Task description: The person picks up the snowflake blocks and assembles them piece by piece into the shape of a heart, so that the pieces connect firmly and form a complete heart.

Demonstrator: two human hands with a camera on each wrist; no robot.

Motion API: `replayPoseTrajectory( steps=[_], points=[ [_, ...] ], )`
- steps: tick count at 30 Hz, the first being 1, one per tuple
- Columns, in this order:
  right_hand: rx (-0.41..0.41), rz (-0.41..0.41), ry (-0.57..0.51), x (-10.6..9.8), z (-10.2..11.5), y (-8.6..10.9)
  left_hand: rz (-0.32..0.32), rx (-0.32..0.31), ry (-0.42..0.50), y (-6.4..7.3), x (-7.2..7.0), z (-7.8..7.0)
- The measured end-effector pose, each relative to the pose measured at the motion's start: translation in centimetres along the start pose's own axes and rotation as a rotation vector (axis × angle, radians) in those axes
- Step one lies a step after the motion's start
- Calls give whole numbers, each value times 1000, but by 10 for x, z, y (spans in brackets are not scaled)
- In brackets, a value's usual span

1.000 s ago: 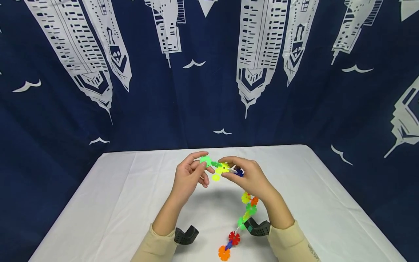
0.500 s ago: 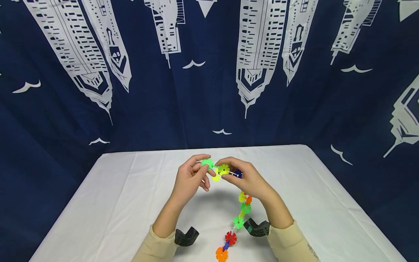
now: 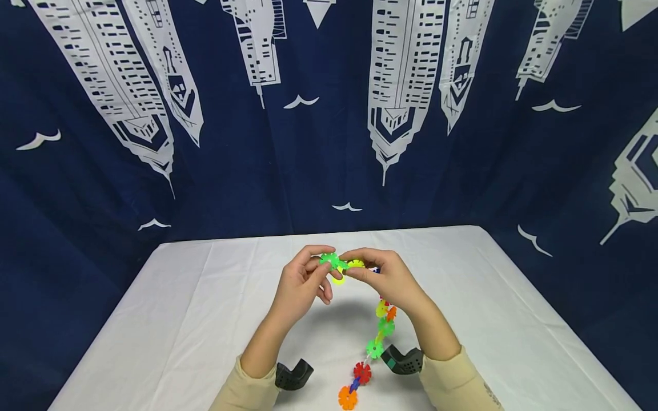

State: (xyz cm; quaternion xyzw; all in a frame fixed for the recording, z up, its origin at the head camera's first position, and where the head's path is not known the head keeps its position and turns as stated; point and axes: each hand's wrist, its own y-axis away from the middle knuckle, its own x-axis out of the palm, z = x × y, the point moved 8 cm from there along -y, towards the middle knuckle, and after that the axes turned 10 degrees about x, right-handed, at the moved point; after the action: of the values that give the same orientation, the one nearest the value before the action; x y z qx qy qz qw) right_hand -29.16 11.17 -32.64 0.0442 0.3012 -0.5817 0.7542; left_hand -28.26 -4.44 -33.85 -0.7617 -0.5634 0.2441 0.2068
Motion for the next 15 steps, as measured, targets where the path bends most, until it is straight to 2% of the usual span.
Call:
replayPoseTrajectory(
  steps=[10,15],
  points=[
    [-23,37,-26,-2,9,4,60,167,-56,2,4,-17],
    [-31,32,-22,-2,10,5,67,216,-72,2,5,-21]
  ],
)
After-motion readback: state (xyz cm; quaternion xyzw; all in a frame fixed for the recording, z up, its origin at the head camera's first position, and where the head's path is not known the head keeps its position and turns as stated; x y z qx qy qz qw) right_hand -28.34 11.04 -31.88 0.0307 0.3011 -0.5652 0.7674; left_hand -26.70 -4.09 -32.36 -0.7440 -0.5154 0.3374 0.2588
